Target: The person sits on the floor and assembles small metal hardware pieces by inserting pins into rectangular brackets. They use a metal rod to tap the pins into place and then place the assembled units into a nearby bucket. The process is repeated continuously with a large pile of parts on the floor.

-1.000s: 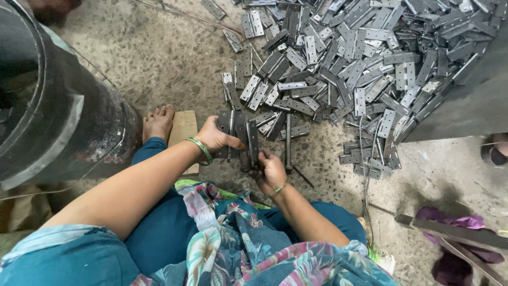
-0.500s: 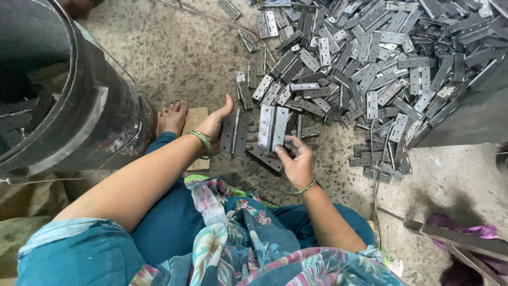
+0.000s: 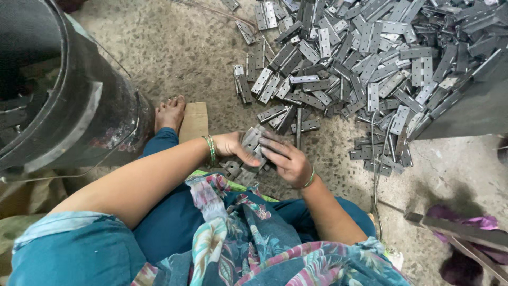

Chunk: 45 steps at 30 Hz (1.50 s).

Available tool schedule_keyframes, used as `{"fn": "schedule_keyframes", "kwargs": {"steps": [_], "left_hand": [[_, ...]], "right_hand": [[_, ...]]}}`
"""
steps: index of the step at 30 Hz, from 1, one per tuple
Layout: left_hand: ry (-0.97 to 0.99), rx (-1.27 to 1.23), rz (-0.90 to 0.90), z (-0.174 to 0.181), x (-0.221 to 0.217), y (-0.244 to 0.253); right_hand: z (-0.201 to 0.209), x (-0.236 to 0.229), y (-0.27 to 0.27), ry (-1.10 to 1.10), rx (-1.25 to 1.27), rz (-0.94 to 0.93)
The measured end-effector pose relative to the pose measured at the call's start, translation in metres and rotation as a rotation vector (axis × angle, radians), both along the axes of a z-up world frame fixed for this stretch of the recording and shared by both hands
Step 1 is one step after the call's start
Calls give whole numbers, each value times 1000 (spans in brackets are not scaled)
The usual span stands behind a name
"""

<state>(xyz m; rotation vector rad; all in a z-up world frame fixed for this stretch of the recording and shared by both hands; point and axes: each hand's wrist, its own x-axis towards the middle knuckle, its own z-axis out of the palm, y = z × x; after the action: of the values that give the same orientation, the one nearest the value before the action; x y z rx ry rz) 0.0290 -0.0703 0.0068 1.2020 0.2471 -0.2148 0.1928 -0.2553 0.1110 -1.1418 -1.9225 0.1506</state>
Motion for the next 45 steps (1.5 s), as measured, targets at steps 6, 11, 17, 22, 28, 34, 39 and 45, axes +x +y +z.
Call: {"fn": "schedule_keyframes", "kwargs": {"steps": [6,11,17,22,28,34,39,45], "left_hand": [[37,100,8,27,7,0],[-1,111,174,57,-1,15],[342,-241,559,83,-8,12],[391,-271,664,76,-14,26],[386,-315,711,63,-15,30],[243,-260,811,71,-13,29],[148,-240,847,69,-13,30],[200,-47,939,44,-5,37]], "right_hand": [[-31,50,-3,181,-185,-275],[-123,153,-6,190,-622,-811],[-249,193,1,-329,-831,-852],[-278,195,10,-589,-935,-846],[-284,206,-1,-602,-989,-961],[-281,244,-33,-341,-830,-1172],[-223,256,-37,283,-692,-1365],[-167,152,-2,1593,-542,-689]]}}
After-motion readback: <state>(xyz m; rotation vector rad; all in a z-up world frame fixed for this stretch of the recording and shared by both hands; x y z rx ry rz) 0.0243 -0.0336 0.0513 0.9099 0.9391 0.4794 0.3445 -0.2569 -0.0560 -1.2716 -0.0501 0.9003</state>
